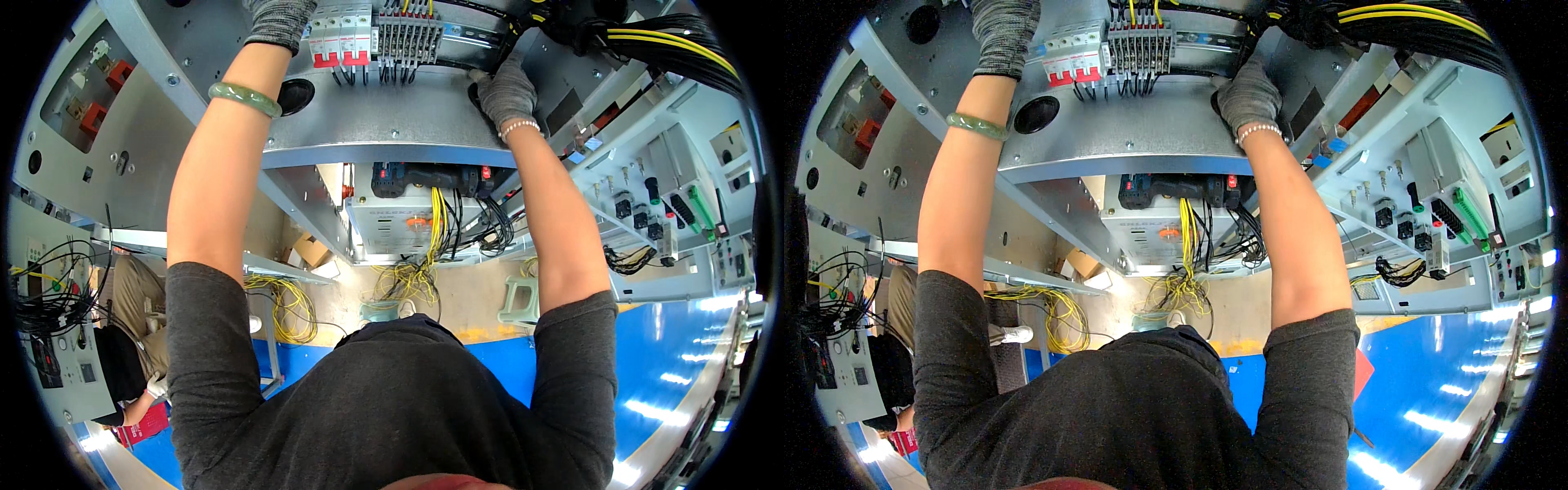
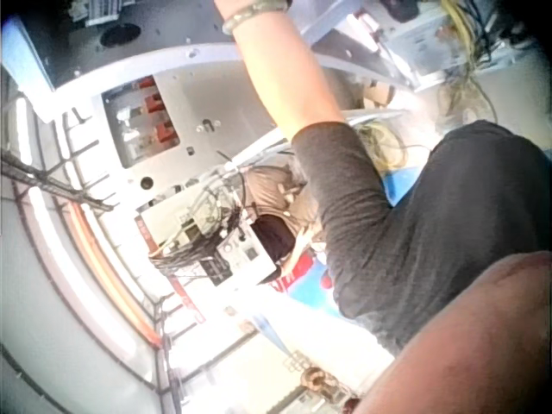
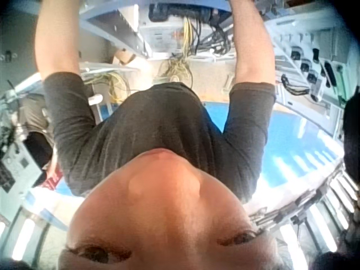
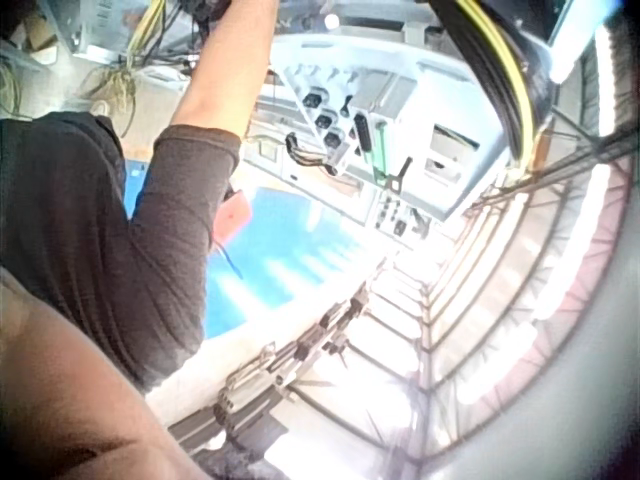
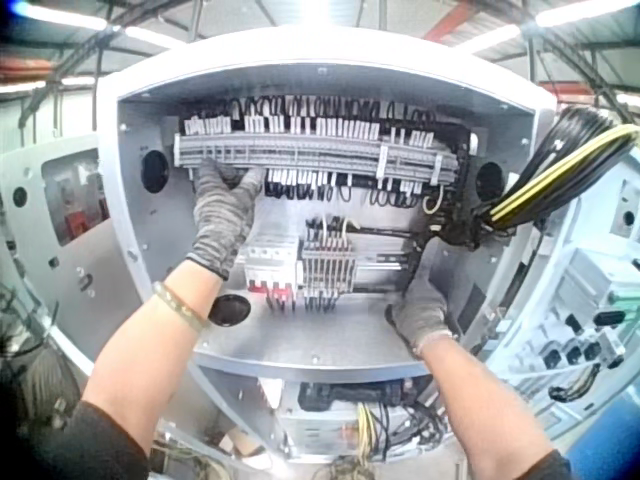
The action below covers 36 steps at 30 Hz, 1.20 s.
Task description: The person works inside an open electrical cabinet, using a cordless drill to fasten components and organizing wires. They secure a metal panel and route black and yellow cables through the interior, then continue tightening connections and arranging wiring bundles.
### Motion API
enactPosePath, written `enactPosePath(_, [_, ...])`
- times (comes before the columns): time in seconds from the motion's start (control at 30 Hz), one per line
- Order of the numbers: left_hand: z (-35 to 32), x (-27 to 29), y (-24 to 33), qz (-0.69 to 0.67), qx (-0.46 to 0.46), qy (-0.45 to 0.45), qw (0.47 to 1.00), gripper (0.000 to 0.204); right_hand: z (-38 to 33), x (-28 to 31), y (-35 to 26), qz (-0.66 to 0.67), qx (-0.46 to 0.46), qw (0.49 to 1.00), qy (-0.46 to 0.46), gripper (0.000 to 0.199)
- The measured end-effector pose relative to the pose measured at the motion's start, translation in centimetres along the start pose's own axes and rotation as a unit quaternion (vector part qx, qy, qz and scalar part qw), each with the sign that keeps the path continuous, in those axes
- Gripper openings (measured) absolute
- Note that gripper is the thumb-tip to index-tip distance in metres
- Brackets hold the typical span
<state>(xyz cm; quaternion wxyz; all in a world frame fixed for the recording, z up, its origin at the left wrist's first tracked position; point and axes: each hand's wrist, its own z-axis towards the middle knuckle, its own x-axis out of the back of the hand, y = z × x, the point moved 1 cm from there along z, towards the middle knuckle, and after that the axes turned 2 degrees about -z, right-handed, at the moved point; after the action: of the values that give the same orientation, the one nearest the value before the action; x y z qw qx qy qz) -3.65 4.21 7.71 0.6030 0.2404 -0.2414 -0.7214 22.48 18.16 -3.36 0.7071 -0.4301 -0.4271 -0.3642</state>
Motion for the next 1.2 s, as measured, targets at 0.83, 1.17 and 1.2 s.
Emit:
enactPosePath(0.83, [-0.6, 1.7, 2.1, -0.029, 0.089, -0.047, 0.995, 0.044, -1.3, 10.0, -9.8, 0.186, 0.425, 0.775, 0.429, 0.036])
enactPosePath(1.17, [-2.2, 2.5, 2.2, -0.061, 0.042, -0.154, 0.985, 0.031, 4.2, 12.3, -13.2, 0.128, 0.514, 0.709, 0.466, 0.029])
enactPosePath(1.2, [-2.8, 3.1, 2.3, -0.043, 0.040, -0.207, 0.977, 0.030, 4.3, 12.2, -13.1, 0.128, 0.521, 0.708, 0.459, 0.030])
